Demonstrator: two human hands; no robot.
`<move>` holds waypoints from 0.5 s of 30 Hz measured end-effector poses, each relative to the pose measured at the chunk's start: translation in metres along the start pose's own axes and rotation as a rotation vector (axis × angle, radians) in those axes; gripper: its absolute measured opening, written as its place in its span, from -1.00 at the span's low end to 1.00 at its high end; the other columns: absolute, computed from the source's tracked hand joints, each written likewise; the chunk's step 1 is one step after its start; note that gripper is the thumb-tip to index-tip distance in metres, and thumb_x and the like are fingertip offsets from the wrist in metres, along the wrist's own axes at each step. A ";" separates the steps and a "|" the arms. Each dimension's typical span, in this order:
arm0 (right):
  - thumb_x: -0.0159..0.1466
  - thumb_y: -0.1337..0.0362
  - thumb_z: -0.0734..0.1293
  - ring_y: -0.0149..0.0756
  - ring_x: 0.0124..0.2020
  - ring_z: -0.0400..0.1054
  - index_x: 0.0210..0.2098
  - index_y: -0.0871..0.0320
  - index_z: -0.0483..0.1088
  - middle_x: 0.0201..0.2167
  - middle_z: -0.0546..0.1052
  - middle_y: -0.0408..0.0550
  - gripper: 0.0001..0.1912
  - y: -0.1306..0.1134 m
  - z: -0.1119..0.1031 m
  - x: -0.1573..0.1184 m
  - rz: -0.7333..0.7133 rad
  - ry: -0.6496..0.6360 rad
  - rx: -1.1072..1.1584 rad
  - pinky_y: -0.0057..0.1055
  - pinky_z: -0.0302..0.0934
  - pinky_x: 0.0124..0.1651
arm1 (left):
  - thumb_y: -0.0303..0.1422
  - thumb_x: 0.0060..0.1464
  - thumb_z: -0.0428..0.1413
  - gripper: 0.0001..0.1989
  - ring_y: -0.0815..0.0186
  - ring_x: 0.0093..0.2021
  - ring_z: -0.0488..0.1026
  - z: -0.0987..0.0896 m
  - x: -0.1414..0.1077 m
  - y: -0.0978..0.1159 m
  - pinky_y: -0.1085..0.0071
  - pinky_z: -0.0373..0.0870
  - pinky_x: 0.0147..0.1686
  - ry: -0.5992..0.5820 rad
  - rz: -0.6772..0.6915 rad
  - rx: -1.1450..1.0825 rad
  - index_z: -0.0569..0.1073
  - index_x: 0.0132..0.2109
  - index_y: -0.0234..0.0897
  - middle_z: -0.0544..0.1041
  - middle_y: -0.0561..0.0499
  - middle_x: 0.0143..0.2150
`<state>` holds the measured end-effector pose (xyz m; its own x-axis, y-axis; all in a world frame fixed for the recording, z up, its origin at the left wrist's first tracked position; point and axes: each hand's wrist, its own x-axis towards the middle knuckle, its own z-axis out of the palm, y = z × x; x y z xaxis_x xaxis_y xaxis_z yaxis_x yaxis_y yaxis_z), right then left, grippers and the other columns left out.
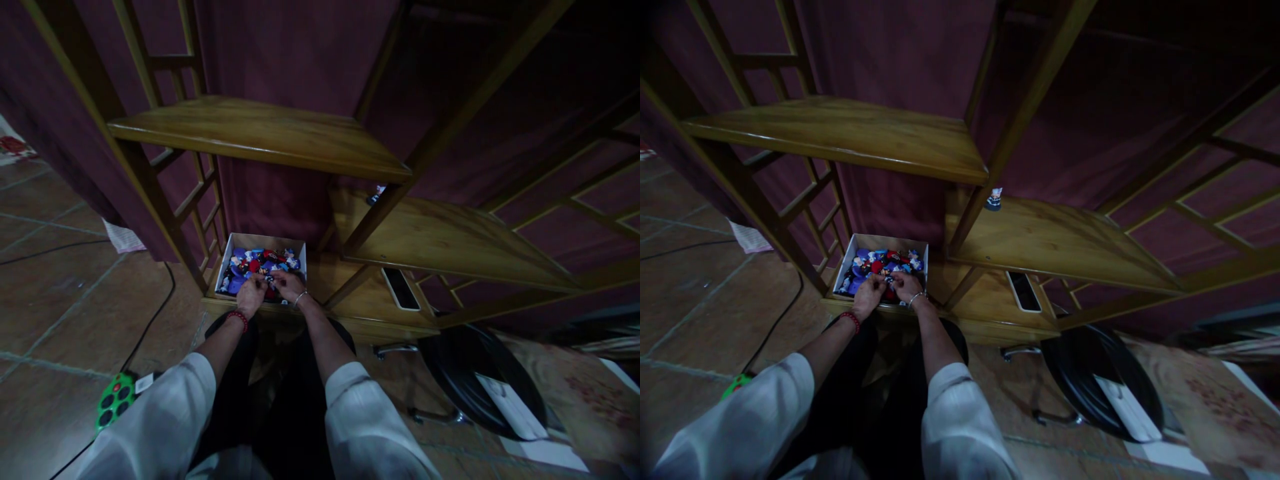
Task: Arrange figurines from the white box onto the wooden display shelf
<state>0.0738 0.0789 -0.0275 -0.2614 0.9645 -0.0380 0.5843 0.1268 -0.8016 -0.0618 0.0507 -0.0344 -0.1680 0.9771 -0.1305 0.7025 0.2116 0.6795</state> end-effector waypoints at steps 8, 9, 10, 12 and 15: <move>0.08 0.40 0.26 -0.42 -0.36 0.38 -0.13 0.06 0.32 -0.37 0.49 -0.20 -0.66 0.005 0.005 0.002 0.028 0.019 -0.017 -0.47 0.25 -0.23 | -0.24 0.04 -0.10 -0.75 0.32 -0.25 0.42 -0.001 -0.001 0.001 0.47 0.27 -0.27 0.005 0.031 -0.003 0.35 -0.18 -0.21 0.50 0.01 -0.27; 0.08 0.40 0.25 -0.42 -0.38 0.37 -0.13 0.06 0.31 -0.38 0.49 -0.21 -0.66 0.006 0.005 0.003 0.042 0.030 -0.003 -0.47 0.25 -0.24 | -0.23 0.05 -0.11 -0.75 0.33 -0.25 0.42 -0.001 -0.001 0.001 0.47 0.27 -0.28 0.003 0.033 -0.008 0.35 -0.19 -0.21 0.50 0.02 -0.28; 0.08 0.40 0.24 -0.43 -0.38 0.37 -0.14 0.08 0.31 -0.38 0.48 -0.20 -0.68 0.007 0.005 0.004 0.049 0.041 0.012 -0.47 0.26 -0.25 | -0.21 0.05 -0.11 -0.74 0.33 -0.26 0.42 -0.001 -0.001 0.001 0.47 0.27 -0.28 0.000 0.034 -0.013 0.35 -0.20 -0.21 0.50 0.02 -0.29; 0.09 0.38 0.24 -0.42 -0.34 0.37 -0.19 0.11 0.33 -0.37 0.48 -0.19 -0.73 0.007 0.004 0.005 0.042 0.067 0.042 -0.45 0.25 -0.22 | -0.19 0.05 -0.12 -0.73 0.34 -0.28 0.42 -0.001 -0.002 0.001 0.47 0.27 -0.29 -0.003 0.040 -0.019 0.35 -0.22 -0.21 0.49 0.02 -0.31; 0.09 0.35 0.23 -0.42 -0.28 0.36 -0.28 0.13 0.36 -0.34 0.47 -0.17 -0.82 0.006 0.001 0.006 0.022 0.097 0.078 -0.43 0.22 -0.15 | -0.21 0.05 -0.12 -0.76 0.35 -0.30 0.42 -0.002 -0.003 0.002 0.49 0.26 -0.30 -0.010 0.068 -0.016 0.36 -0.26 -0.21 0.49 0.04 -0.34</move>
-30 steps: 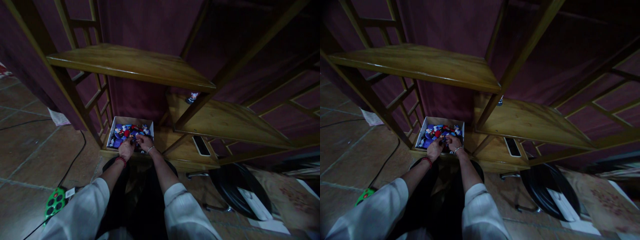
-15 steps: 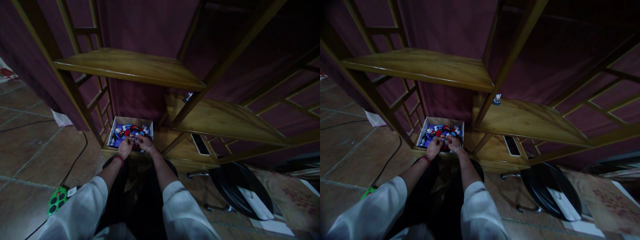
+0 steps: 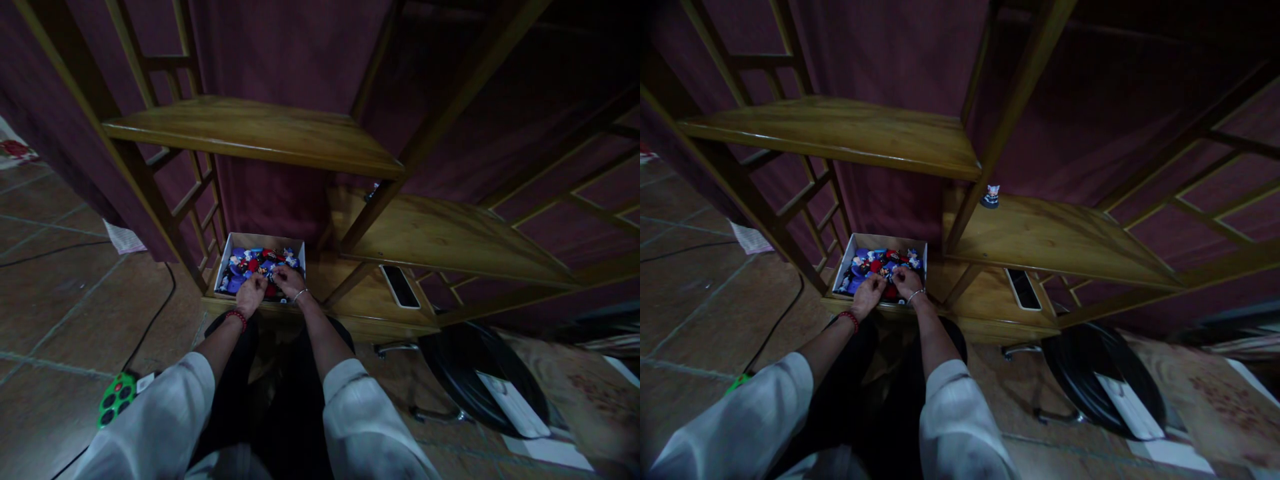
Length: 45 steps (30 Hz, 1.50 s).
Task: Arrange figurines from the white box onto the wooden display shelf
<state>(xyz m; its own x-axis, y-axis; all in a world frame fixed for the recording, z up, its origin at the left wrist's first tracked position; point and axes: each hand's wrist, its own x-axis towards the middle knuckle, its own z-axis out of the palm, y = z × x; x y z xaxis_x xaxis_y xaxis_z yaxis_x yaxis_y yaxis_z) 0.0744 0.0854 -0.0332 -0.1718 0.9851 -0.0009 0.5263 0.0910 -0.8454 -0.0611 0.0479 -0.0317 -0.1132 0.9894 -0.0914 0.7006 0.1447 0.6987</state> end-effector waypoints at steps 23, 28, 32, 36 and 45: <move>0.04 0.34 0.29 -0.39 -0.20 0.37 -0.36 0.18 0.37 -0.29 0.50 -0.09 -0.86 -0.008 0.013 0.007 0.020 0.007 0.268 -0.40 0.21 -0.08 | -0.34 -0.01 -0.03 -0.69 0.39 -0.34 0.42 0.001 -0.001 -0.001 0.50 0.26 -0.37 0.041 -0.007 -0.101 0.25 -0.07 -0.20 0.50 0.08 -0.33; 0.02 0.39 0.30 -0.40 -0.24 0.38 -0.30 0.16 0.38 -0.29 0.50 -0.11 -0.79 -0.005 0.014 0.008 0.027 0.006 0.269 -0.38 0.22 -0.08 | -0.33 0.02 -0.05 -0.71 0.39 -0.29 0.42 -0.001 -0.002 0.001 0.50 0.27 -0.33 0.000 0.000 -0.057 0.28 -0.06 -0.19 0.51 0.07 -0.28; 0.04 0.39 0.29 -0.41 -0.26 0.38 -0.27 0.11 0.39 -0.31 0.50 -0.16 -0.77 -0.005 0.012 0.006 0.026 0.003 0.159 -0.39 0.22 -0.11 | -0.31 0.03 -0.05 -0.70 0.36 -0.26 0.42 -0.001 -0.002 0.003 0.49 0.29 -0.31 -0.009 -0.001 -0.027 0.30 -0.05 -0.16 0.52 0.07 -0.27; 0.08 0.34 0.27 -0.36 -0.27 0.37 -0.21 0.10 0.38 -0.34 0.49 -0.13 -0.75 -0.008 0.007 0.003 0.028 0.011 -0.067 -0.39 0.23 -0.15 | -0.35 0.04 -0.10 -0.70 0.33 -0.20 0.42 -0.001 -0.002 0.002 0.50 0.29 -0.26 -0.020 0.006 0.001 0.33 -0.06 -0.14 0.51 0.07 -0.22; 0.15 0.31 0.19 -0.31 -0.29 0.36 -0.10 0.13 0.31 -0.31 0.48 -0.04 -0.69 -0.004 -0.002 0.002 0.101 0.060 -0.267 -0.38 0.20 -0.15 | -0.50 -0.04 -0.09 -0.72 0.31 -0.17 0.40 -0.004 -0.005 0.001 0.45 0.26 -0.13 0.127 -0.024 0.021 0.42 -0.20 -0.27 0.47 -0.04 -0.19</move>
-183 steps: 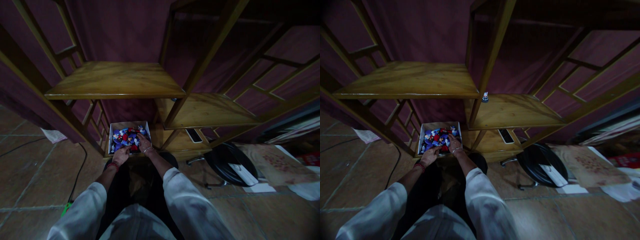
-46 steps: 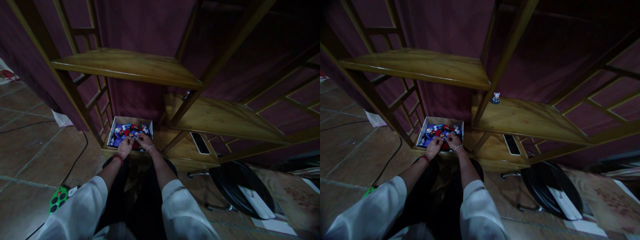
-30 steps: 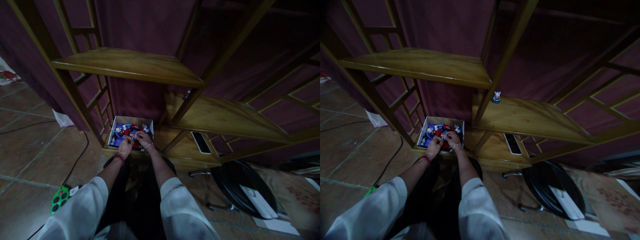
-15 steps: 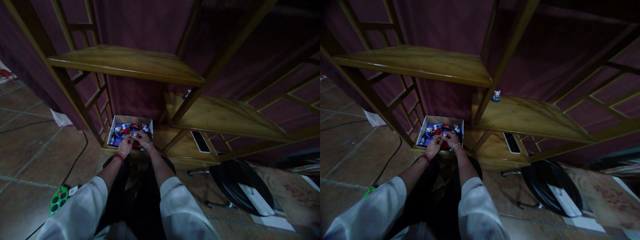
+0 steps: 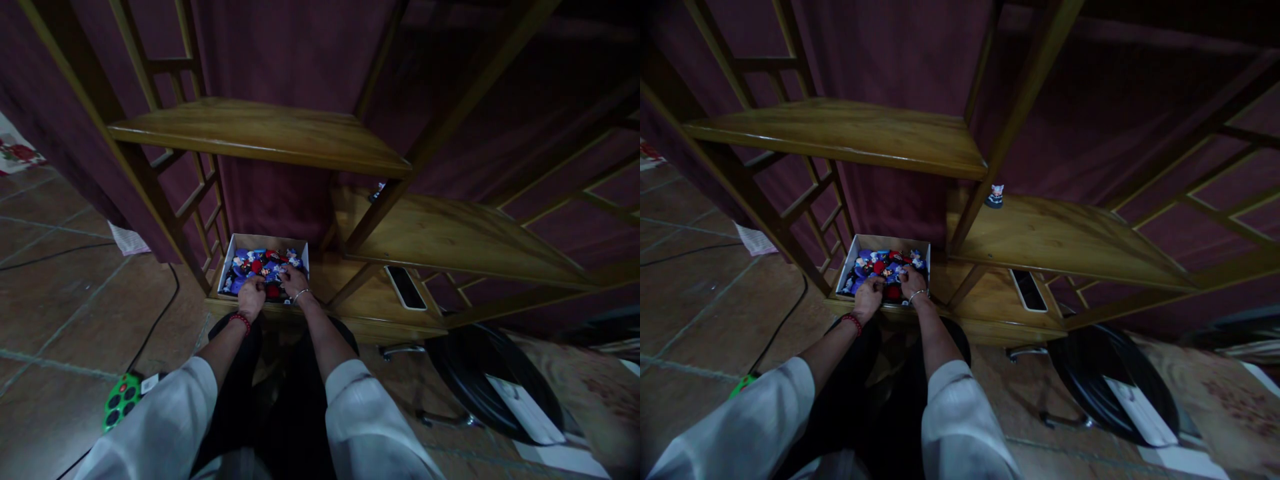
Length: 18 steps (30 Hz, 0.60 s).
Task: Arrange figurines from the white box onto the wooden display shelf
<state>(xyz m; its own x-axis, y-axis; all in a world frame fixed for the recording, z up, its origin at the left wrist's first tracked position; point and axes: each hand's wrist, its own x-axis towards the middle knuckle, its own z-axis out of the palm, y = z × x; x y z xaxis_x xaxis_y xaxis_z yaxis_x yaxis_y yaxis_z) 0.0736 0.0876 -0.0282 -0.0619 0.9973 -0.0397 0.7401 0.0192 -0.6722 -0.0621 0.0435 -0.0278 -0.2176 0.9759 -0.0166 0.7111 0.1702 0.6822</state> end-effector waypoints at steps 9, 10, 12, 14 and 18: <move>0.18 0.31 0.17 -0.31 -0.17 0.33 -0.09 0.14 0.29 -0.20 0.47 -0.02 -0.70 -0.005 -0.002 -0.002 0.015 -0.042 -0.129 -0.44 0.14 -0.08 | -0.53 -0.08 -0.06 -0.72 0.27 -0.14 0.37 -0.011 0.003 -0.009 0.40 0.26 -0.11 0.177 -0.159 0.093 0.45 -0.22 -0.31 0.37 -0.14 -0.11; 0.18 0.31 0.16 -0.31 -0.16 0.33 -0.09 0.14 0.29 -0.19 0.46 -0.02 -0.70 -0.007 -0.002 -0.002 0.018 -0.051 -0.148 -0.44 0.14 -0.08 | -0.52 -0.07 -0.06 -0.72 0.26 -0.13 0.37 -0.013 0.003 -0.010 0.40 0.27 -0.12 0.175 -0.181 0.104 0.45 -0.21 -0.32 0.37 -0.14 -0.10; 0.18 0.30 0.16 -0.32 -0.15 0.33 -0.08 0.13 0.28 -0.19 0.46 -0.03 -0.70 -0.009 -0.002 -0.003 0.023 -0.065 -0.175 -0.46 0.14 -0.09 | -0.50 -0.06 -0.04 -0.72 0.24 -0.13 0.37 -0.018 0.005 -0.011 0.40 0.27 -0.13 0.156 -0.198 0.127 0.44 -0.18 -0.32 0.37 -0.15 -0.09; 0.18 0.29 0.16 -0.32 -0.15 0.33 -0.08 0.14 0.28 -0.18 0.46 -0.03 -0.70 -0.010 -0.002 -0.003 0.021 -0.068 -0.178 -0.47 0.14 -0.09 | -0.49 -0.05 -0.04 -0.70 0.24 -0.13 0.37 -0.021 0.006 -0.012 0.41 0.26 -0.13 0.125 -0.189 0.162 0.42 -0.14 -0.33 0.38 -0.17 -0.08; 0.18 0.29 0.17 -0.34 -0.17 0.34 -0.10 0.15 0.30 -0.20 0.47 -0.03 -0.71 -0.011 0.000 -0.003 0.011 -0.072 -0.167 -0.50 0.15 -0.12 | -0.46 -0.03 -0.06 -0.69 0.22 -0.12 0.37 -0.023 0.007 -0.011 0.39 0.25 -0.14 0.048 -0.139 0.254 0.39 -0.10 -0.35 0.37 -0.19 -0.07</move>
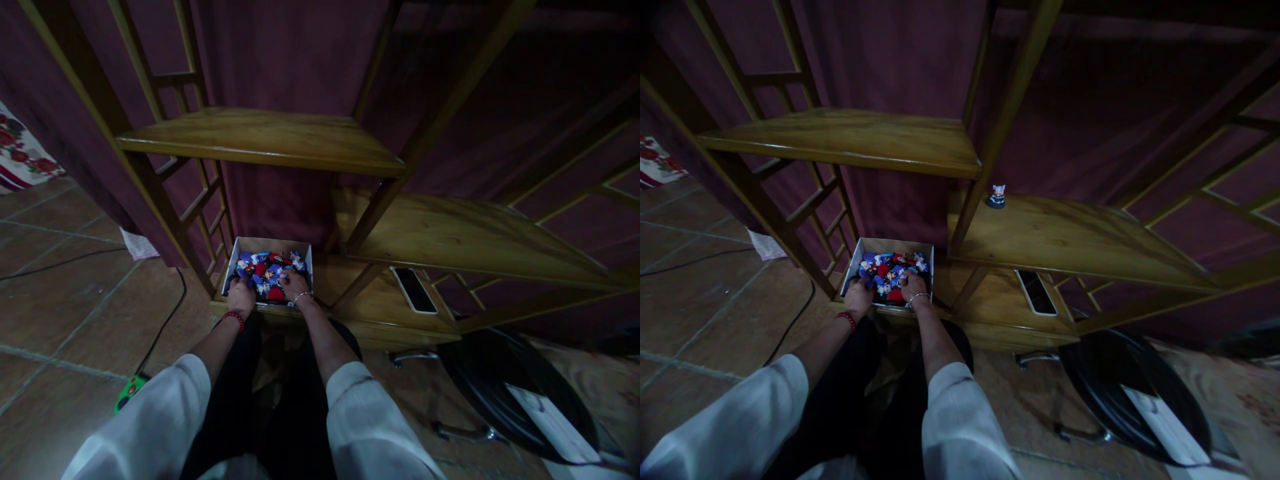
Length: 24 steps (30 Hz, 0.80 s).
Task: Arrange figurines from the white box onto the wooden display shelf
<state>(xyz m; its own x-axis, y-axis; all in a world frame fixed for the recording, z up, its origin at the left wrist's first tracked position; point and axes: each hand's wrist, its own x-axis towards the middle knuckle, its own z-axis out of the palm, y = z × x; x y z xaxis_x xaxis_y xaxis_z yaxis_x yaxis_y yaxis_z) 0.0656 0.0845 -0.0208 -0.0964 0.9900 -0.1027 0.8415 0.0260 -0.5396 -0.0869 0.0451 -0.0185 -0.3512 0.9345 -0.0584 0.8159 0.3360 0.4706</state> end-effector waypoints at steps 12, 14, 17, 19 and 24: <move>0.15 0.27 0.20 -0.36 -0.23 0.36 -0.14 0.09 0.32 -0.25 0.49 -0.08 -0.73 0.009 0.007 0.003 -0.042 0.047 -0.003 -0.51 0.17 -0.16 | -0.40 -0.06 -0.05 -0.69 0.07 0.00 0.19 -0.001 0.001 0.003 0.25 0.20 -0.10 0.019 0.029 0.174 0.40 -0.12 -0.27 0.34 -0.17 -0.05; 0.15 0.28 0.21 -0.36 -0.24 0.36 -0.14 0.09 0.32 -0.27 0.50 -0.09 -0.73 0.009 0.007 0.002 -0.042 0.042 0.004 -0.52 0.17 -0.18 | -0.40 -0.05 -0.06 -0.69 0.05 -0.01 0.19 -0.002 0.001 0.004 0.23 0.20 -0.11 0.018 0.018 0.183 0.41 -0.13 -0.28 0.34 -0.18 -0.05; 0.15 0.28 0.20 -0.34 -0.23 0.37 -0.14 0.11 0.32 -0.28 0.50 -0.08 -0.73 0.006 0.007 0.002 -0.058 0.034 0.002 -0.51 0.17 -0.19 | -0.40 -0.03 -0.08 -0.69 0.05 -0.02 0.20 -0.001 0.001 0.005 0.23 0.23 -0.15 0.024 0.022 0.187 0.40 -0.13 -0.26 0.33 -0.18 -0.04; 0.15 0.28 0.19 -0.32 -0.23 0.37 -0.15 0.11 0.33 -0.28 0.50 -0.07 -0.73 0.004 0.007 0.002 -0.072 0.023 -0.014 -0.50 0.17 -0.18 | -0.39 -0.02 -0.08 -0.70 0.07 -0.03 0.21 0.001 0.001 0.003 0.24 0.25 -0.18 0.032 0.041 0.191 0.40 -0.13 -0.25 0.33 -0.17 -0.05; 0.17 0.24 0.18 -0.32 -0.21 0.36 -0.13 0.12 0.32 -0.25 0.50 -0.05 -0.72 0.000 0.008 0.003 -0.077 0.004 -0.042 -0.50 0.16 -0.17 | -0.37 0.00 -0.09 -0.72 0.12 -0.04 0.21 0.007 0.004 -0.001 0.29 0.24 -0.17 0.076 0.068 0.196 0.40 -0.14 -0.26 0.35 -0.16 -0.08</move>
<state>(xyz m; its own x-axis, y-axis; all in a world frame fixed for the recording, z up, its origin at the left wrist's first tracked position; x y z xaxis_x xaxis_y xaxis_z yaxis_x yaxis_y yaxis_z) 0.0613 0.0866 -0.0279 -0.1593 0.9855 -0.0586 0.8534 0.1076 -0.5099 -0.0859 0.0498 -0.0256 -0.3196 0.9468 0.0382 0.9101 0.2955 0.2906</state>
